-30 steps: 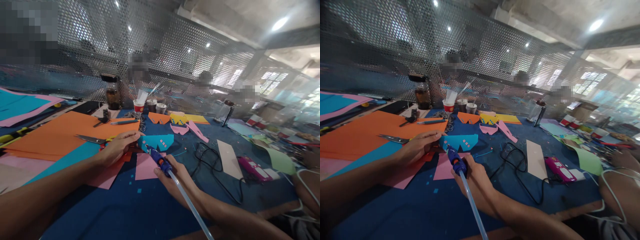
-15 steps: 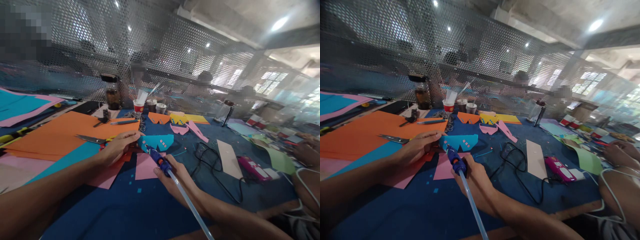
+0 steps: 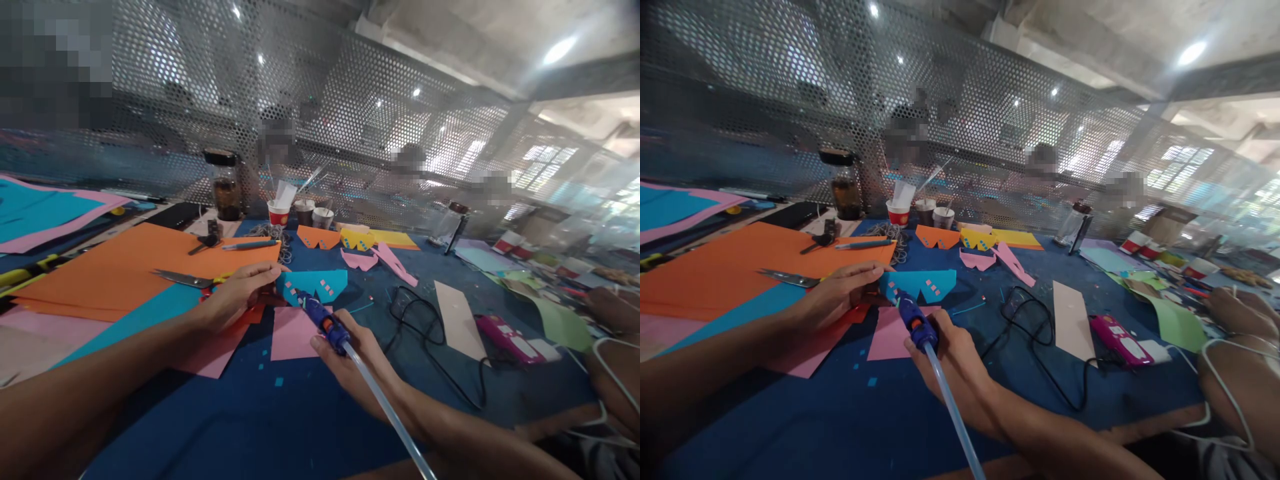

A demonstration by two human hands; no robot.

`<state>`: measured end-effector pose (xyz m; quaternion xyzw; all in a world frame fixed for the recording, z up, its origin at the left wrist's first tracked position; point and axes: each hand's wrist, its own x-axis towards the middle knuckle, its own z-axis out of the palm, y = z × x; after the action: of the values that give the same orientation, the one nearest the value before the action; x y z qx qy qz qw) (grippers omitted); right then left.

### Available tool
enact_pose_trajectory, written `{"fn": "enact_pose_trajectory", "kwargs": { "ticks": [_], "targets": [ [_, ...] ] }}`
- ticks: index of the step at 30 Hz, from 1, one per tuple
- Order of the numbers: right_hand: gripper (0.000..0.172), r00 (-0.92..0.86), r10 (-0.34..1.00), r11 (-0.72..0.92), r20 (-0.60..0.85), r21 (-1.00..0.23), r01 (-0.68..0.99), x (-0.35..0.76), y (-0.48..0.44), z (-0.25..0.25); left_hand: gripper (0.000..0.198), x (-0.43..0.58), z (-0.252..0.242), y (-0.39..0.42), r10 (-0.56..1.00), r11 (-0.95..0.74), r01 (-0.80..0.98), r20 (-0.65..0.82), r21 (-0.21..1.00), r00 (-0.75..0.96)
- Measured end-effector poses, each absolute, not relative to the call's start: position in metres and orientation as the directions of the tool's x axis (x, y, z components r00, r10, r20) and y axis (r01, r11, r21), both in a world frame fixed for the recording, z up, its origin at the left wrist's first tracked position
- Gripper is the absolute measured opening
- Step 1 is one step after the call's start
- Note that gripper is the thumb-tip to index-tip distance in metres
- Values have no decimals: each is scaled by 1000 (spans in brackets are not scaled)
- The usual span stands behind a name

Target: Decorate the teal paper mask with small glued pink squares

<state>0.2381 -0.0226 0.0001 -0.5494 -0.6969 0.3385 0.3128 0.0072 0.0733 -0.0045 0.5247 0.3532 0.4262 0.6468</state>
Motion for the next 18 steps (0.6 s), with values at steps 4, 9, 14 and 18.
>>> {"fn": "enact_pose_trajectory", "kwargs": {
  "ticks": [4,9,14,18],
  "targets": [
    [25,-231,972,177,54,-813,555,239,-23,-1,26,6,-7,74,924,83,-193,-2,978,384],
    [24,-182,983,136,31,-790,598,235,-25,4,26,6,-8,75,921,83,-192,-2,978,390],
    [22,-181,983,142,39,-788,599,234,-25,7,25,6,-7,76,923,92,-203,-7,975,385],
    [23,-167,986,126,28,-783,609,234,-24,4,24,7,-7,75,921,91,-213,-1,973,389]
  ]
}}
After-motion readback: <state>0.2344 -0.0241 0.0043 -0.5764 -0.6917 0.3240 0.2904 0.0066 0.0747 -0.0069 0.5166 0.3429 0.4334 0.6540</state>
